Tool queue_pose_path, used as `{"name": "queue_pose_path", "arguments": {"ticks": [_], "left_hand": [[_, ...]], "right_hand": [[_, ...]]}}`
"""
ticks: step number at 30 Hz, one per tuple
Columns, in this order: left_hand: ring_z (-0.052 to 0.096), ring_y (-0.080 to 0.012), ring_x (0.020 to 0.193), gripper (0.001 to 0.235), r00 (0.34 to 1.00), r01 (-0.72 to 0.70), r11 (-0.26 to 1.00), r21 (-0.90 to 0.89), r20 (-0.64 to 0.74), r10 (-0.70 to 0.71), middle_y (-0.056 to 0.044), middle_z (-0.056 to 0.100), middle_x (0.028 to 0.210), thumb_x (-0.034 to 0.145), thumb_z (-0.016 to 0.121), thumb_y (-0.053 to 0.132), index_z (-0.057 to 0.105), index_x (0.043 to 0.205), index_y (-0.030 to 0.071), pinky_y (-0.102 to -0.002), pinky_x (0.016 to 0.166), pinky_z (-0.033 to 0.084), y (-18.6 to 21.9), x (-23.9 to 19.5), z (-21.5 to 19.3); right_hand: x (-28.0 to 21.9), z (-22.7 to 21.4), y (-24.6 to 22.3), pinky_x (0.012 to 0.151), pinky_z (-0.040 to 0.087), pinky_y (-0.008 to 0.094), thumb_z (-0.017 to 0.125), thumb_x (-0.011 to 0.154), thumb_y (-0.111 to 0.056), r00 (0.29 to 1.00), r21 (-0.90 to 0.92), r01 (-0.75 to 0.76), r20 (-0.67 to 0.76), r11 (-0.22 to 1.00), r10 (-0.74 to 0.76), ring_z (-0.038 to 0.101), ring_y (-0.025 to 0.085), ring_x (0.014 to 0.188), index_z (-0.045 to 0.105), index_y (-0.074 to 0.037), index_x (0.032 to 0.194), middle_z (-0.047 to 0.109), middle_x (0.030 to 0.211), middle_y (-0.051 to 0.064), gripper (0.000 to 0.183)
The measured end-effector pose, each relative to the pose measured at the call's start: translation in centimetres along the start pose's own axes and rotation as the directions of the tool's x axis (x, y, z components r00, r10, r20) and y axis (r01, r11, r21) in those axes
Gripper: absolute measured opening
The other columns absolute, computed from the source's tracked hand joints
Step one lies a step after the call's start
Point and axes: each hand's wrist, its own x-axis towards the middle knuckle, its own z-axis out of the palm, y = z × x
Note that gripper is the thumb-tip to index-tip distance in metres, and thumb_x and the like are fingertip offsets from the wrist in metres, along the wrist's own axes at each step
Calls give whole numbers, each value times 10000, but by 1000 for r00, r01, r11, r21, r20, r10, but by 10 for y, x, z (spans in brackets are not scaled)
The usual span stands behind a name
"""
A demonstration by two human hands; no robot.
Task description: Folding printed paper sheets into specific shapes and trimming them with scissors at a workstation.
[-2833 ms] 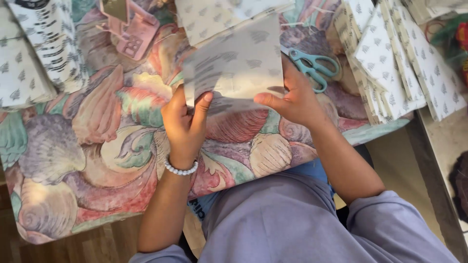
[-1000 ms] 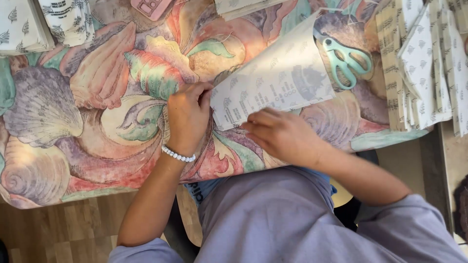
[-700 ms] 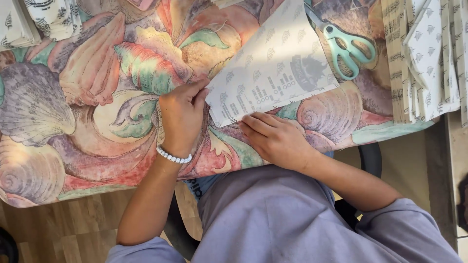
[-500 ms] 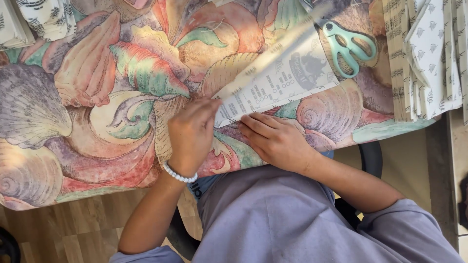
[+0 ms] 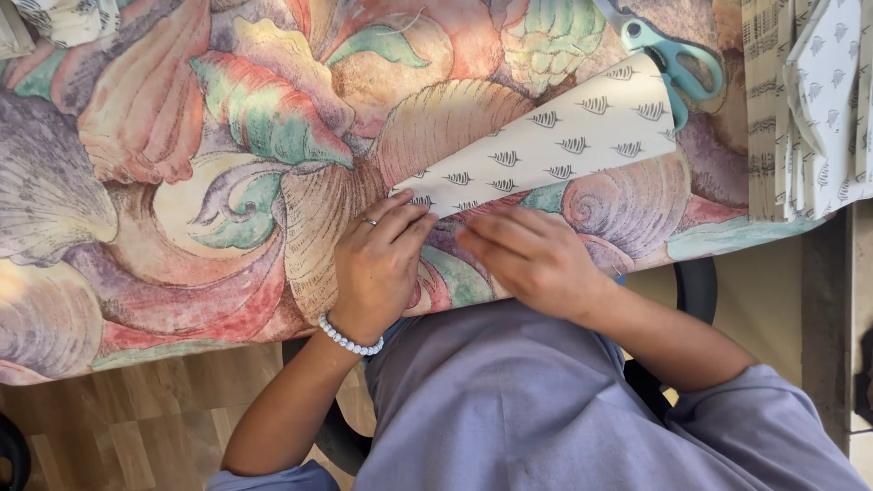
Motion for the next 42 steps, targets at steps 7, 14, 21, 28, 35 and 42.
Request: {"name": "queue_pose_path", "arguments": {"ticks": [7, 14, 21, 28, 35, 42], "left_hand": [[718, -281, 1058, 149, 1000, -25, 999, 45, 8, 25, -57, 733, 1009, 1029, 614, 116, 759, 1049, 91, -432, 938, 578, 0, 0, 0], [702, -283, 1059, 123, 999, -38, 998, 40, 37, 37, -55, 699, 1029, 1018, 644, 148, 759, 1044, 112, -441, 925, 554, -9, -3, 4], [686, -297, 1057, 155, 992, -80, 996, 45, 99, 75, -69, 663, 1062, 1004, 627, 146, 749, 1098, 130, -458, 938, 523, -15, -7, 5], [677, -288, 1045, 217, 987, -129, 988, 90, 109, 119, -56, 637, 1056, 1017, 583, 190, 761, 1141, 192, -449, 934, 516, -20, -10, 8], [697, -292, 967, 239, 985, -168, 975, 147, 68, 160, -80, 645, 1000, 1038, 558, 131, 780, 1104, 192, -433, 903, 549, -6, 0, -1], [691, -279, 969, 283, 985, -159, 974, 164, 91, 145, -83, 642, 1013, 1061, 503, 147, 747, 1203, 159, -433, 936, 560, -8, -2, 2]], "right_hand": [[13, 10, 25, 780, 578, 374, 554, 1031, -12, 995, -131, 82, 61, 988, -74, 691, 298, 922, 723, 14, 977, 669, 987, 124, 179], [12, -18, 38, 783, 575, 375, 620, 1005, 19, 987, -190, 110, 134, 976, -86, 698, 295, 897, 746, 22, 934, 674, 941, 135, 145], [1, -19, 50, 779, 576, 376, 587, 1054, -24, 977, -230, 198, 128, 953, -172, 681, 301, 888, 701, 10, 937, 649, 956, 132, 167], [3, -38, 58, 809, 584, 352, 639, 1021, -13, 961, -272, 232, 214, 934, -176, 700, 266, 914, 744, 2, 951, 672, 935, 120, 127], [-6, -48, 74, 820, 586, 370, 596, 1063, -27, 958, -284, 251, 213, 926, -194, 693, 285, 924, 717, 9, 956, 657, 956, 129, 166], [-10, -47, 78, 826, 585, 357, 557, 1081, -40, 956, -276, 259, 210, 926, -205, 688, 278, 920, 720, 1, 982, 651, 959, 124, 195]]}}
